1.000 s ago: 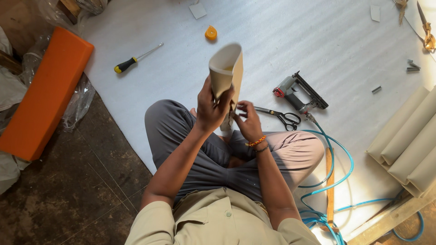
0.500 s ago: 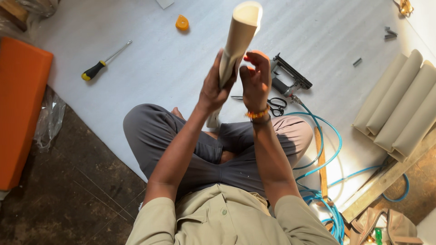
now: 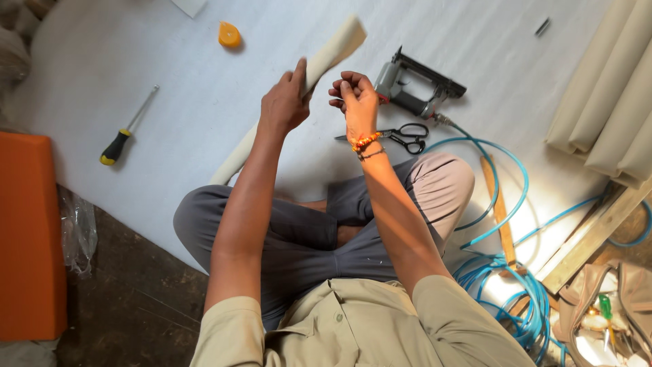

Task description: The person sits on the floor and wraps a strip of white fabric around a long foam-backed strip, folding the edges over. They use a pneumatic nailer to staple the fabric in place along the strip and then trim the excess fabric with scissors.

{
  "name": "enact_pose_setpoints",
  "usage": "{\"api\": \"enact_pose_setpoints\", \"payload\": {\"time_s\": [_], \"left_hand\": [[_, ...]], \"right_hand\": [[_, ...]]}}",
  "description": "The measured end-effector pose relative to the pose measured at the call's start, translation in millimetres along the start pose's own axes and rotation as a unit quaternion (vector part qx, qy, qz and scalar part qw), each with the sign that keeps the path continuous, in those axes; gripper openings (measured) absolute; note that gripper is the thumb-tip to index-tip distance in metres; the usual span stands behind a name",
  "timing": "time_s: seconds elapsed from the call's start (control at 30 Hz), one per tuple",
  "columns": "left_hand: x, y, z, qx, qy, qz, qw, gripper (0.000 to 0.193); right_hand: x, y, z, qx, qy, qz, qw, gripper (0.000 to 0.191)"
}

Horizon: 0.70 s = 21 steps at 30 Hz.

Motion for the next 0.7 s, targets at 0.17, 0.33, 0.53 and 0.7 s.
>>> {"api": "enact_pose_setpoints", "payload": {"time_s": [0.17, 0.33, 0.53, 0.7], "left_hand": [[70.0, 1.8, 57.1, -0.093, -0.050, 0.120, 0.987, 0.078], [98.8, 3.5, 83.4, -0.118, -0.069, 0.095, 0.986, 0.077], [96.2, -10.7, 79.9, -0.081, -0.073, 0.130, 0.986, 0.088], [101.6, -21.1, 70.8, -0.024, -0.057, 0.141, 0.988, 0.094]], "right_hand": [[-5.4, 1.2, -76.8, 0.143, -0.074, -0.103, 0.982, 0.025], [8.3, 11.8, -112.8, 0.201, -0.167, -0.144, 0.954, 0.029], [4.8, 15.2, -119.0, 0.182, -0.234, -0.105, 0.949, 0.026], [5.2, 14.5, -126.2, 0.137, -0.197, -0.141, 0.960, 0.027]]}}
Point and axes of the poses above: each hand's wrist, its own y-axis away from the middle knuckle, its own x-axis out of the palm, z = x × y, the point moved 3 cm from there along -y, towards the middle knuckle, and after that the axes turned 15 degrees about -x, right-handed, at the moved point
